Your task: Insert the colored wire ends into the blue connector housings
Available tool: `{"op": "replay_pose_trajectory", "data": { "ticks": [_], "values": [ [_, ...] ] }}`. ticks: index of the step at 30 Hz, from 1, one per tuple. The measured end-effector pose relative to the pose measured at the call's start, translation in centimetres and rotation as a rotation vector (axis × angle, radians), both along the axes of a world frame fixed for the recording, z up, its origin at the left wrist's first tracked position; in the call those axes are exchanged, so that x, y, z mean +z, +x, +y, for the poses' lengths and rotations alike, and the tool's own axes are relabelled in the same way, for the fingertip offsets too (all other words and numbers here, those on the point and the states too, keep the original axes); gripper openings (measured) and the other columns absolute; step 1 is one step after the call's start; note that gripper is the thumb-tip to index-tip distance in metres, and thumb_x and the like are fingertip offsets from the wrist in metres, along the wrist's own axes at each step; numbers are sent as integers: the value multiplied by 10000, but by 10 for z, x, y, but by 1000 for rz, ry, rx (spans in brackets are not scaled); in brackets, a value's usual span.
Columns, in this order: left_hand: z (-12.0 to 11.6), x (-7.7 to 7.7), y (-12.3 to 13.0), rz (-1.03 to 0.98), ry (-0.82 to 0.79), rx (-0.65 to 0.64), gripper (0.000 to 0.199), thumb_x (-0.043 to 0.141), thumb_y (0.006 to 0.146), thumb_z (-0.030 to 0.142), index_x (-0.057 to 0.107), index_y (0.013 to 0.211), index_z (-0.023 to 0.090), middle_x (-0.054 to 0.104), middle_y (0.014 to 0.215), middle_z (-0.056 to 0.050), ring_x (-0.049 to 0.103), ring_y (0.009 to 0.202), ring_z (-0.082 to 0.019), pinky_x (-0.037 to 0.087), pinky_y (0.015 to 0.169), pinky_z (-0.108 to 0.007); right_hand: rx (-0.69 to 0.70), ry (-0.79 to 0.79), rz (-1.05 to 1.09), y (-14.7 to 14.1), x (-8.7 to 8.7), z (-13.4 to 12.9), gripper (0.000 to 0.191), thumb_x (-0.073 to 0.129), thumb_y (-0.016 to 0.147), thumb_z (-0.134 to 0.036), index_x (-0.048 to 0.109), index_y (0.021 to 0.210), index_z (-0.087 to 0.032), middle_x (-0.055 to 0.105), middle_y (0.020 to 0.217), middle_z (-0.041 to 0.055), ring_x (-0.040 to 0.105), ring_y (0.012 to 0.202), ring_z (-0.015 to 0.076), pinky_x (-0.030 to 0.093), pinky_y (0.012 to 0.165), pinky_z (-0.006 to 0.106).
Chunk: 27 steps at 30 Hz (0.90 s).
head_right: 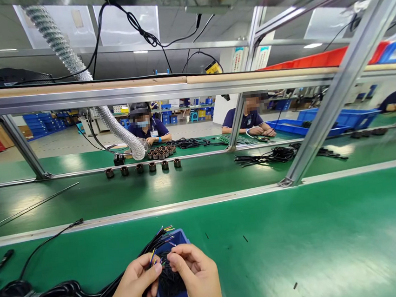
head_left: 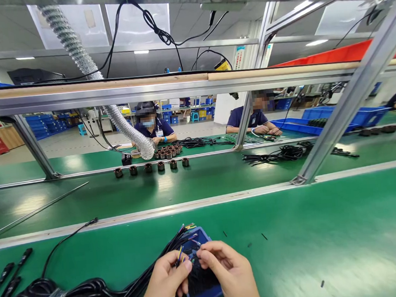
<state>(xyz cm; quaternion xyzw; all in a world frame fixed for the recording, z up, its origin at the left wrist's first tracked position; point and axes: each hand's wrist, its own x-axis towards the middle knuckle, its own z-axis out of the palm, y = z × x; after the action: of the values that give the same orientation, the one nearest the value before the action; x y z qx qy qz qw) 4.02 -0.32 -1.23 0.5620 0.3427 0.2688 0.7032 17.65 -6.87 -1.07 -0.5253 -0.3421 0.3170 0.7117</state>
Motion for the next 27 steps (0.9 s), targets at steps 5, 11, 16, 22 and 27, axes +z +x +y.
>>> {"op": "replay_pose_trajectory", "data": {
  "ticks": [5,11,16,22,27],
  "values": [
    [0,2,0,11,-7,9,475,729,681,606,588,767,161,470,492,63,371,464,-84,288,469,-207,1,-10,-16,1,2,-2,273,829,648,-433,746,711,-182,693,594,35,634,541,163,543,535,230],
    [2,-3,0,-6,32,-11,478,731,675,618,566,738,174,457,506,70,392,460,-82,289,461,-209,39,-37,-39,6,-3,-2,278,810,682,-441,745,742,-177,689,605,39,638,560,180,555,551,257],
    [4,-7,-1,-26,103,-20,432,718,724,571,574,767,166,475,625,56,414,519,-84,332,495,-214,52,-52,-19,8,-5,-3,282,822,673,-435,746,751,-175,690,601,37,640,554,179,560,547,258],
    [3,-2,-1,-57,117,12,403,738,719,538,597,752,161,469,710,37,422,582,-95,360,519,-214,54,-53,-35,8,-6,-6,263,811,702,-423,757,788,-180,703,628,38,651,571,181,568,565,260],
    [3,-2,-1,-57,120,6,385,737,725,523,610,754,161,463,737,29,432,611,-105,380,529,-212,28,-55,-12,7,-4,-6,288,830,669,-443,760,765,-180,704,619,43,654,558,186,569,551,267]
  ]
}}
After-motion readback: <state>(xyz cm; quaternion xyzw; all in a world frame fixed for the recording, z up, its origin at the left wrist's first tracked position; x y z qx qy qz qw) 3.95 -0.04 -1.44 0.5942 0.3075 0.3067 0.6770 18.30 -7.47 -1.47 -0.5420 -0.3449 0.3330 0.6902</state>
